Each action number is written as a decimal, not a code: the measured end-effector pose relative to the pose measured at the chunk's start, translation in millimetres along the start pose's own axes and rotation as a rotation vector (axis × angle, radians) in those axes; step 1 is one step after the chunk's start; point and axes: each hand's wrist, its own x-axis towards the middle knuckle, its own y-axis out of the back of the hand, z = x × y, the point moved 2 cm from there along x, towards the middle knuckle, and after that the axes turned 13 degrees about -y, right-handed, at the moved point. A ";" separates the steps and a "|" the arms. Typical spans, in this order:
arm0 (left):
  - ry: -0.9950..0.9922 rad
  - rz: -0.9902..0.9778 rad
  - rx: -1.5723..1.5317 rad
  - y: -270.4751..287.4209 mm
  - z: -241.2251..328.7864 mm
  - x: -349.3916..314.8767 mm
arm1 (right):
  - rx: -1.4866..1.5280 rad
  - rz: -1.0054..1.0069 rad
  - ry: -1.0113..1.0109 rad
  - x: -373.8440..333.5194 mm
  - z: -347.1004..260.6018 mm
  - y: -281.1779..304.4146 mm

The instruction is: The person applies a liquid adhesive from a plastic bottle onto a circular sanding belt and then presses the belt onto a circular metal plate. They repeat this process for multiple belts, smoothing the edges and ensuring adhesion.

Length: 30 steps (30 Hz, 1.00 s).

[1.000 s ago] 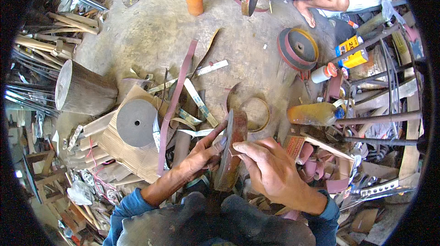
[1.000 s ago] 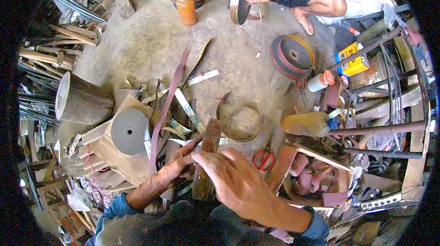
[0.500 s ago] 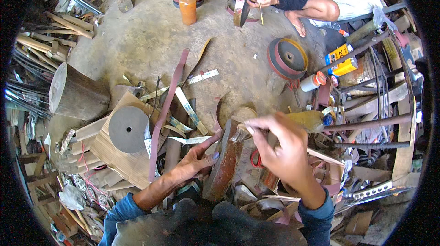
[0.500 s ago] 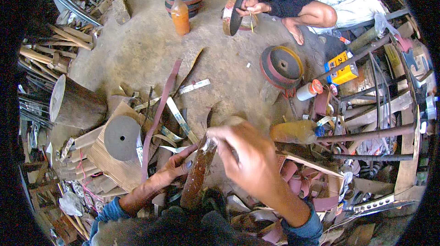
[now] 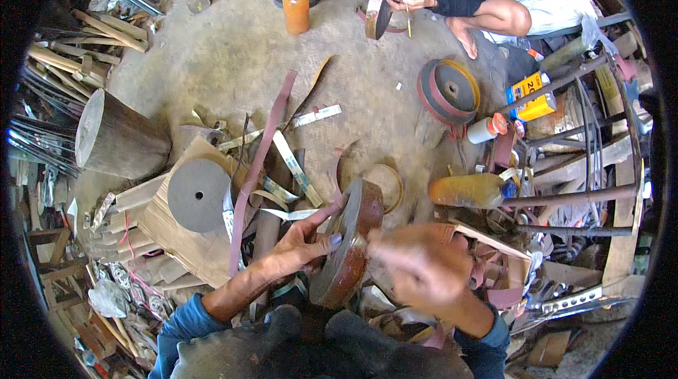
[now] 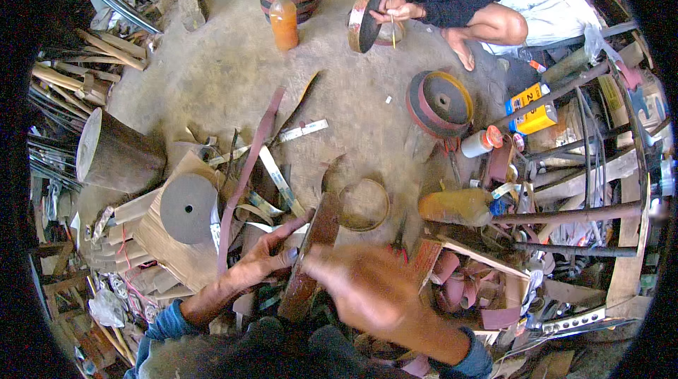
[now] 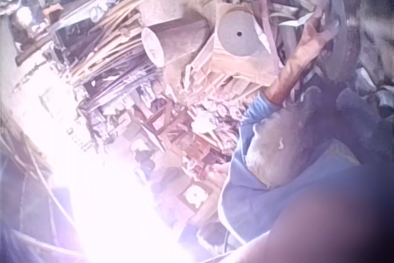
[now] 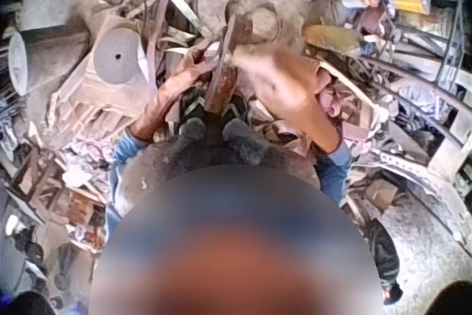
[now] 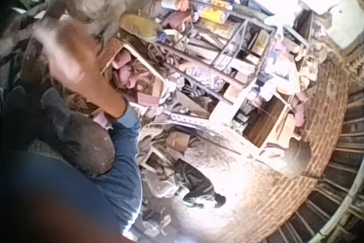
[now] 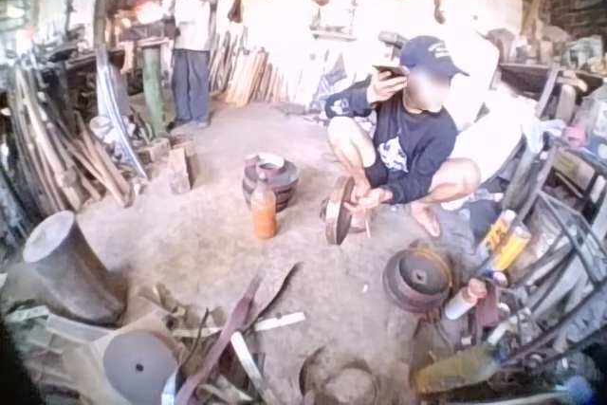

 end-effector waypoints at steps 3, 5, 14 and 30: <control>-0.020 0.010 -0.027 -2.7 0.1 4.1 | -0.059 0.056 -0.095 7.4 17.5 4.3; -0.215 0.050 0.012 -5.7 3.0 10.4 | -0.072 0.029 -0.021 5.7 18.7 3.5; -0.033 0.112 -0.042 -1.5 9.0 11.5 | -0.400 -0.094 0.249 -35.9 -5.7 -4.9; -0.002 -0.112 -0.322 7.4 15.8 11.7 | 0.289 0.161 -0.516 -26.9 9.4 19.0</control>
